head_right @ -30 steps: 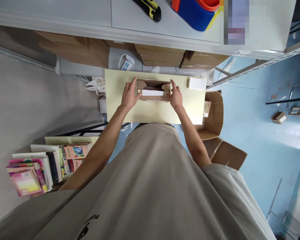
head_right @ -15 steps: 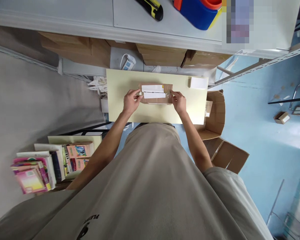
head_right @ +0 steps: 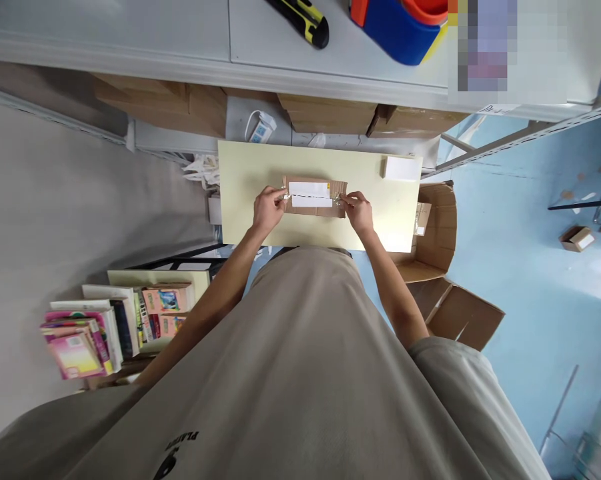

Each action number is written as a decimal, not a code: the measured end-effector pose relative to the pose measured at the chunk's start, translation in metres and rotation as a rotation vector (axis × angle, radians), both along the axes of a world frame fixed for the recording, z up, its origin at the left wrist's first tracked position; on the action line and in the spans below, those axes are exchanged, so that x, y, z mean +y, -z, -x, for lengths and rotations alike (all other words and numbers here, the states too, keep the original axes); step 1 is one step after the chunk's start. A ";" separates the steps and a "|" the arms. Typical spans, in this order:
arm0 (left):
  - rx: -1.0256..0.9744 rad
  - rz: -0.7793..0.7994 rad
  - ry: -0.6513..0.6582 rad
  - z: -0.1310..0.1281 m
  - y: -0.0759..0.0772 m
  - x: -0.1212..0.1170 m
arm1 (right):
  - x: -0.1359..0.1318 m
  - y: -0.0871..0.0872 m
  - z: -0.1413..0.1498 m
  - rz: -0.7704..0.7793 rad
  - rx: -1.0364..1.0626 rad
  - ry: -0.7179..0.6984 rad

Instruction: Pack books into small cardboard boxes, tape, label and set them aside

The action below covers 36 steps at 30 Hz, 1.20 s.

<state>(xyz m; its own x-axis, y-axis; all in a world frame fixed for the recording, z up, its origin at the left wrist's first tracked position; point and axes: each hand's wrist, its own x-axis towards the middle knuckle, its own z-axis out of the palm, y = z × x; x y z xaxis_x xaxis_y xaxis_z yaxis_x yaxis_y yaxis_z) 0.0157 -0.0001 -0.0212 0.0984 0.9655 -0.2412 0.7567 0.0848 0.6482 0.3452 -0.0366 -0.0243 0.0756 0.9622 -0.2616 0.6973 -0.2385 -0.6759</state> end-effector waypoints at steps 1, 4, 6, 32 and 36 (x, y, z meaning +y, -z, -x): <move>-0.004 -0.001 -0.010 -0.001 -0.001 0.000 | -0.001 -0.001 0.001 0.002 0.023 0.014; -0.028 0.012 -0.040 -0.002 -0.004 -0.001 | -0.002 -0.004 0.004 0.007 0.104 0.068; -0.055 0.024 -0.054 -0.001 -0.006 0.000 | -0.003 -0.005 0.006 0.015 0.147 0.099; -0.422 -0.560 0.261 -0.143 -0.208 0.144 | 0.291 -0.173 -0.061 -0.541 -0.346 -0.073; -0.496 -0.530 0.235 -0.140 -0.196 0.128 | 0.291 -0.167 -0.063 -0.460 -0.365 -0.040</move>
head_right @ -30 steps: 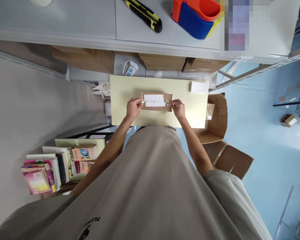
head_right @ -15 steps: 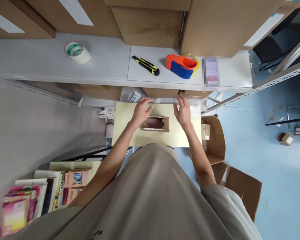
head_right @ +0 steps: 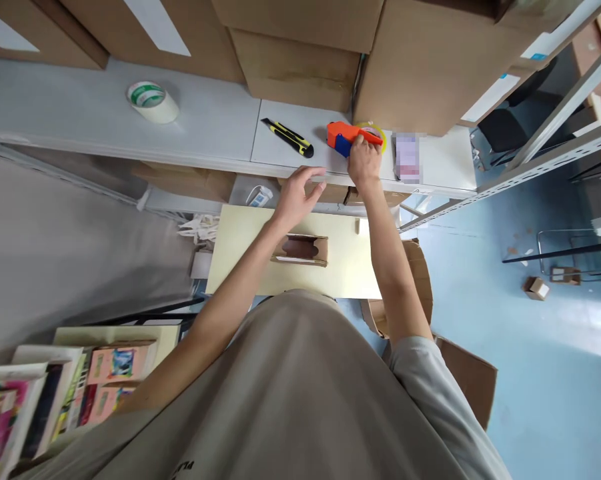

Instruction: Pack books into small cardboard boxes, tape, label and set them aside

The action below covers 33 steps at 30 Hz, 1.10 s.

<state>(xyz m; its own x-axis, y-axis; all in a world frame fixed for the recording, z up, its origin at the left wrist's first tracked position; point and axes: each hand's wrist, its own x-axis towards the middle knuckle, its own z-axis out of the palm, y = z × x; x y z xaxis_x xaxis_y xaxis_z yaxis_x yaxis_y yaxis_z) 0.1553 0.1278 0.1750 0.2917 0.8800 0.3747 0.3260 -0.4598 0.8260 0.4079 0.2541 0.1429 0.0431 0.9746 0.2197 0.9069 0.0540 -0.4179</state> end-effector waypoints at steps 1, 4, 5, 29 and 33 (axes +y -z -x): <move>-0.028 0.019 -0.003 0.003 0.005 -0.008 | -0.013 -0.003 0.004 0.001 0.001 0.009; -0.126 0.112 -0.015 0.016 0.022 -0.042 | -0.080 -0.012 0.022 -0.014 0.074 0.008; -0.160 0.153 -0.020 0.022 0.028 -0.056 | -0.108 -0.013 0.030 -0.006 0.133 0.009; -0.340 0.640 -0.025 0.134 0.076 -0.161 | -0.307 0.014 0.163 0.523 0.812 -0.075; -0.424 0.819 0.047 0.162 0.080 -0.132 | -0.318 0.006 0.161 0.632 0.692 -0.154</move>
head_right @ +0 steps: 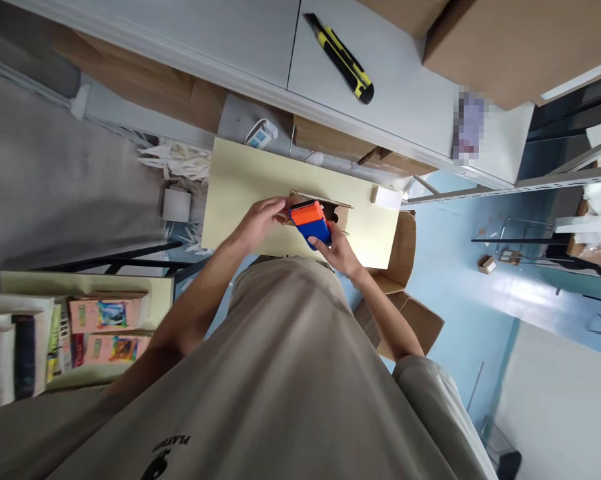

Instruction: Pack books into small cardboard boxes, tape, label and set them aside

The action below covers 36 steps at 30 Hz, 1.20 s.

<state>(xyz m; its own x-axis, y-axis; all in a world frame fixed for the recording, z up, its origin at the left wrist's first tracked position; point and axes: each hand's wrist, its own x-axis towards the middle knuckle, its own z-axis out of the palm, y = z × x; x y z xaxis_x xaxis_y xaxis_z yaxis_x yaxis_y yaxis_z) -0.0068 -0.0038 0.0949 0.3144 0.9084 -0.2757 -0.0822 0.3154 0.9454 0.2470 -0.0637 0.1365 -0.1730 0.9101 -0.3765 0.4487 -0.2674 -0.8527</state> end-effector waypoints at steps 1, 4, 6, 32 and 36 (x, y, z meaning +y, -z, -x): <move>-0.023 0.018 0.025 0.005 0.000 0.005 | -0.001 -0.004 0.001 0.009 -0.027 -0.028; -0.078 0.051 0.062 0.012 -0.003 0.014 | -0.002 -0.016 0.005 0.052 -0.115 -0.112; -0.113 0.080 0.059 0.013 -0.002 0.015 | -0.001 -0.025 0.008 0.087 -0.173 -0.161; -0.054 0.275 -0.446 0.011 0.098 -0.010 | 0.123 -0.141 0.032 0.667 -0.645 -0.530; -0.078 0.377 -0.459 0.008 0.133 -0.005 | 0.139 -0.162 0.038 0.693 -0.709 -0.500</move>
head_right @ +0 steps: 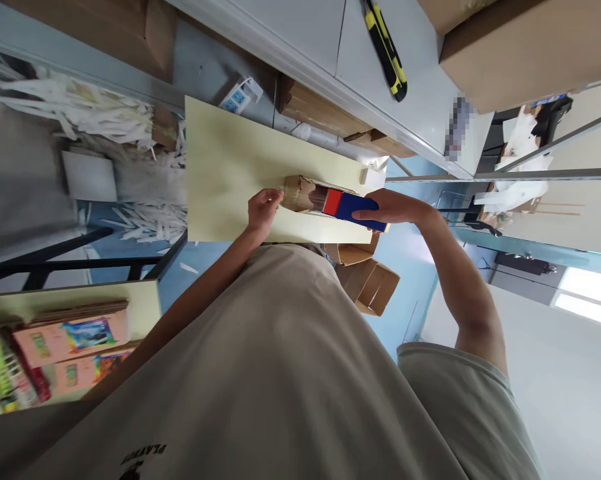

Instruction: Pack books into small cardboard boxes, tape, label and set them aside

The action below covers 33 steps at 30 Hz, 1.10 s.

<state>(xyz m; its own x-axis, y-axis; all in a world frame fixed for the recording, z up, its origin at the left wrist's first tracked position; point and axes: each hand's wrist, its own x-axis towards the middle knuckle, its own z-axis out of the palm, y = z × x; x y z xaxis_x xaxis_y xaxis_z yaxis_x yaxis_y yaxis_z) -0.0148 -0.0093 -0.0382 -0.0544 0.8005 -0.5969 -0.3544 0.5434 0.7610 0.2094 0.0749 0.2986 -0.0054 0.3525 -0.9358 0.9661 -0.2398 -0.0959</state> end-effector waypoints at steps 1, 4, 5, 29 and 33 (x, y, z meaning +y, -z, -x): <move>-0.015 0.015 0.002 -0.003 0.007 0.000 | 0.002 0.000 0.005 -0.001 -0.004 -0.008; -0.031 0.041 -0.017 -0.014 0.023 0.000 | 0.006 0.009 0.022 -0.017 -0.022 -0.041; -0.029 0.047 -0.025 -0.017 0.026 0.000 | 0.006 0.013 0.027 -0.030 -0.036 -0.056; 0.160 -0.007 0.077 -0.053 0.043 0.001 | 0.003 0.042 0.044 -0.087 -0.170 -0.209; 0.178 0.049 0.098 -0.048 0.053 0.004 | 0.002 0.040 0.050 -0.087 -0.187 -0.209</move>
